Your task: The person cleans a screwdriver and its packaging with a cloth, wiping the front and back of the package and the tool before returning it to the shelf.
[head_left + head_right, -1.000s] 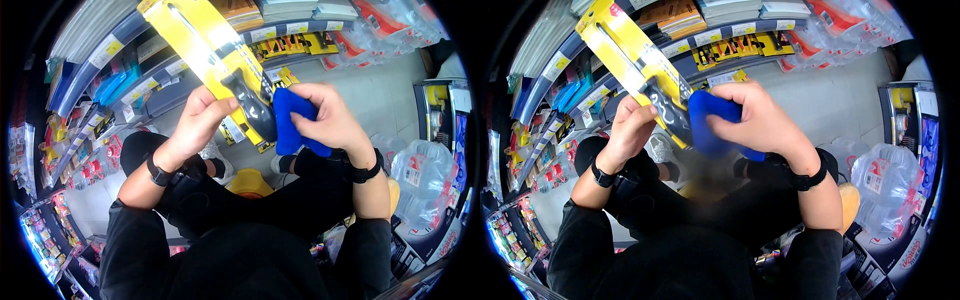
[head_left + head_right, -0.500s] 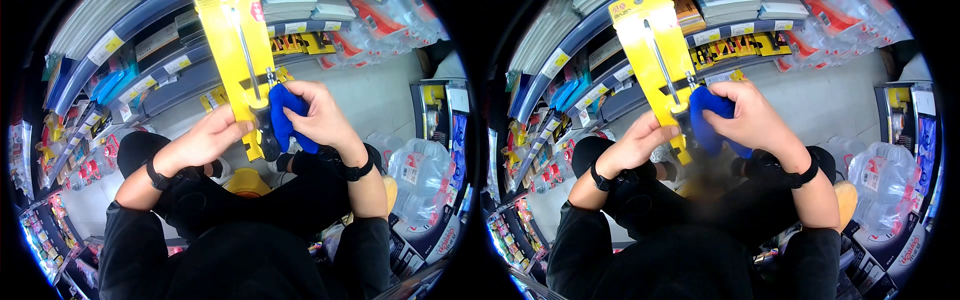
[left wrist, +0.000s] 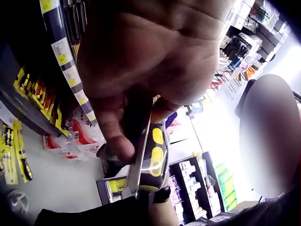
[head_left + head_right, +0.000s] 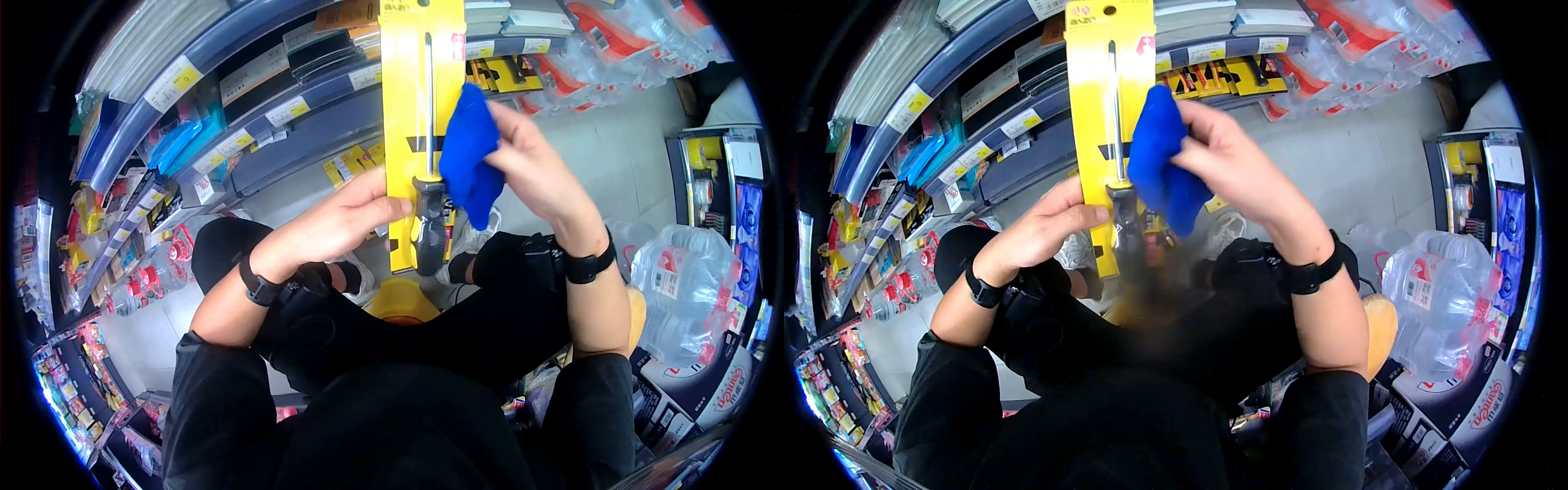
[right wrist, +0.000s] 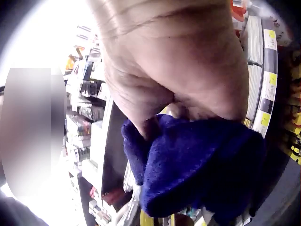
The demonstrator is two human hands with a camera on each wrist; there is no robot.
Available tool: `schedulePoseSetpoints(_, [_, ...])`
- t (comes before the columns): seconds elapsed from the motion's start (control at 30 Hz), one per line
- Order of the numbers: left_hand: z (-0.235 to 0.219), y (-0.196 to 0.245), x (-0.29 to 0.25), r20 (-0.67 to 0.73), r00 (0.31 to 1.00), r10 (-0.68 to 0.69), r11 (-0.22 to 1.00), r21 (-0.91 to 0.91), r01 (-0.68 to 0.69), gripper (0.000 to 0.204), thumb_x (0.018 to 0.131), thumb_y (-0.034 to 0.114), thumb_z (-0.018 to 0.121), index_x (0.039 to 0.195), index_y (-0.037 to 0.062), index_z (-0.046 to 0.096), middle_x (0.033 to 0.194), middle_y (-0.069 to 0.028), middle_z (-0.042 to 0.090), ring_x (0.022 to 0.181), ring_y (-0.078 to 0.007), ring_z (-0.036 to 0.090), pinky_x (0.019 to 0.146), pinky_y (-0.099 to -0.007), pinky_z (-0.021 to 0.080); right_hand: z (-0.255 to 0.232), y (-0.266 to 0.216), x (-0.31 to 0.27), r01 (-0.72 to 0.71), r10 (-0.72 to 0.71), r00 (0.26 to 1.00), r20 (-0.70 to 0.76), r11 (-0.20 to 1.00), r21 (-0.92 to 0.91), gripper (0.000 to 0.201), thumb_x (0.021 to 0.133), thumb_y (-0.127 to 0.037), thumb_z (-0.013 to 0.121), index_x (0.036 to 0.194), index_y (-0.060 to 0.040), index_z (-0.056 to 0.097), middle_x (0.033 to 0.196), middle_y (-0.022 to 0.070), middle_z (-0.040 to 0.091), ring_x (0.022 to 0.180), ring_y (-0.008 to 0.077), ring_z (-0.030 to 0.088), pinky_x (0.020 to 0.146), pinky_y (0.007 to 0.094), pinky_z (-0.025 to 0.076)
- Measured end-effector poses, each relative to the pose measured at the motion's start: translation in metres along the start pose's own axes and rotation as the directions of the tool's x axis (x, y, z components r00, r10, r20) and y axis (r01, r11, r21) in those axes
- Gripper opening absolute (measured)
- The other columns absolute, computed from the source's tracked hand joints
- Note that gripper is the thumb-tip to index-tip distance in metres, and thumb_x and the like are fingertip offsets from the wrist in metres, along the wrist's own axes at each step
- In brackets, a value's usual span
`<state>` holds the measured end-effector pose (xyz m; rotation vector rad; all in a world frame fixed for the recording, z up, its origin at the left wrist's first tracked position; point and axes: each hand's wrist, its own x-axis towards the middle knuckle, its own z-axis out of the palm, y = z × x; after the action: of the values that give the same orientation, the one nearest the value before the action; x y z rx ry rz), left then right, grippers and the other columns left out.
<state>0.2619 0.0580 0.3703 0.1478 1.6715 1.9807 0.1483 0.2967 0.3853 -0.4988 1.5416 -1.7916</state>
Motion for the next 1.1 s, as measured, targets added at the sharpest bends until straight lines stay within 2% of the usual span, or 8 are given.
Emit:
schedulePoseSetpoints(0.07, [-0.005,0.004,-0.002,0.017,0.993,-0.114,0.993,-0.018,0.114,0.034,0.107,0.022,0.058,0.136,0.003,0.057,0.119,-0.0032,0.067,0.104,-0.0108,0.062,0.092,-0.0289,0.052,0.007,0.002,0.001,-0.111,0.113,0.993,0.026,0.991,-0.073,0.044,0.096,-0.005,0.06,0.139,0.0003,0.054,0.122,0.003,0.069,0.11,0.009,0.065,0.097,0.0256,0.053])
schedulePoseSetpoints(0.23, [0.024,0.001,0.006,-0.108,0.994,0.002,1.0,-0.024,-0.004,0.038,0.088,0.01,0.084,0.121,-0.0003,0.067,0.105,-0.0035,0.075,0.095,-0.0086,0.068,0.085,-0.027,0.057,0.016,0.019,-0.007,-0.116,0.122,0.99,0.076,0.99,-0.079,0.05,0.09,0.005,0.068,0.139,0.0007,0.053,0.124,0.0039,0.068,0.114,0.0107,0.064,0.102,0.03,0.052])
schedulePoseSetpoints(0.5, [0.018,-0.004,0.01,-0.184,0.983,0.004,0.937,-0.342,-0.068,0.054,0.088,0.011,0.085,0.132,-0.0018,0.055,0.11,-0.0055,0.072,0.1,-0.0112,0.068,0.09,-0.028,0.057,0.029,0.013,0.0,-0.006,0.007,0.995,-0.098,1.0,0.016,0.04,0.098,-0.001,0.063,0.137,0.0028,0.053,0.122,0.0058,0.069,0.107,0.0103,0.066,0.096,0.0285,0.055])
schedulePoseSetpoints(0.6, [0.027,-0.009,0.013,-0.268,0.956,0.117,0.968,-0.183,-0.17,0.057,0.086,0.008,0.086,0.133,-0.0012,0.054,0.114,-0.0058,0.07,0.104,-0.0107,0.067,0.094,-0.0285,0.055,0.029,0.014,0.003,0.053,-0.049,0.993,-0.106,0.998,0.032,0.032,0.096,-0.005,0.068,0.126,0.0028,0.06,0.114,0.0064,0.072,0.103,0.0107,0.069,0.091,0.0289,0.057])
schedulePoseSetpoints(0.73, [0.027,-0.005,0.011,-0.299,0.954,0.018,0.992,-0.111,-0.054,0.054,0.084,-0.002,0.081,0.132,-0.0003,0.055,0.116,-0.0052,0.069,0.104,-0.0099,0.065,0.095,-0.0287,0.054,0.03,0.028,0.0,0.061,-0.057,0.991,-0.118,0.998,0.032,0.033,0.097,-0.006,0.068,0.127,0.0028,0.059,0.115,0.0065,0.072,0.103,0.0107,0.069,0.092,0.0292,0.057])
schedulePoseSetpoints(0.9, [0.031,-0.01,0.003,-0.23,0.973,0.029,0.993,-0.102,-0.054,0.054,0.084,-0.004,0.079,0.132,-0.0004,0.054,0.116,-0.004,0.068,0.103,-0.0091,0.064,0.093,-0.0274,0.053,0.019,0.02,-0.001,0.099,-0.099,0.981,-0.165,0.995,-0.008,0.032,0.099,-0.008,0.065,0.128,0.0036,0.06,0.119,0.0066,0.071,0.104,0.0096,0.066,0.093,0.0278,0.055])
schedulePoseSetpoints(1.03, [0.038,-0.009,-0.001,-0.154,0.988,-0.022,0.992,-0.128,0.003,0.054,0.084,-0.003,0.08,0.131,-0.0007,0.054,0.115,-0.003,0.067,0.102,-0.0089,0.063,0.093,-0.0275,0.052,-0.005,0.005,0.007,0.197,-0.181,0.93,-0.321,0.98,0.018,0.02,0.101,-0.014,0.064,0.112,0.0008,0.07,0.098,0.004,0.076,0.082,0.0084,0.072,0.077,0.0252,0.058])
schedulePoseSetpoints(1.1, [0.039,-0.011,-0.002,-0.129,0.991,-0.032,0.992,-0.128,0.015,0.055,0.083,-0.003,0.081,0.131,-0.0012,0.054,0.114,-0.0025,0.067,0.102,-0.0092,0.062,0.093,-0.0278,0.051,-0.021,0.005,0.011,0.227,-0.204,0.914,-0.349,0.974,0.024,0.022,0.102,-0.019,0.064,0.111,-0.0005,0.071,0.099,0.0041,0.076,0.083,0.0084,0.072,0.078,0.0244,0.058])
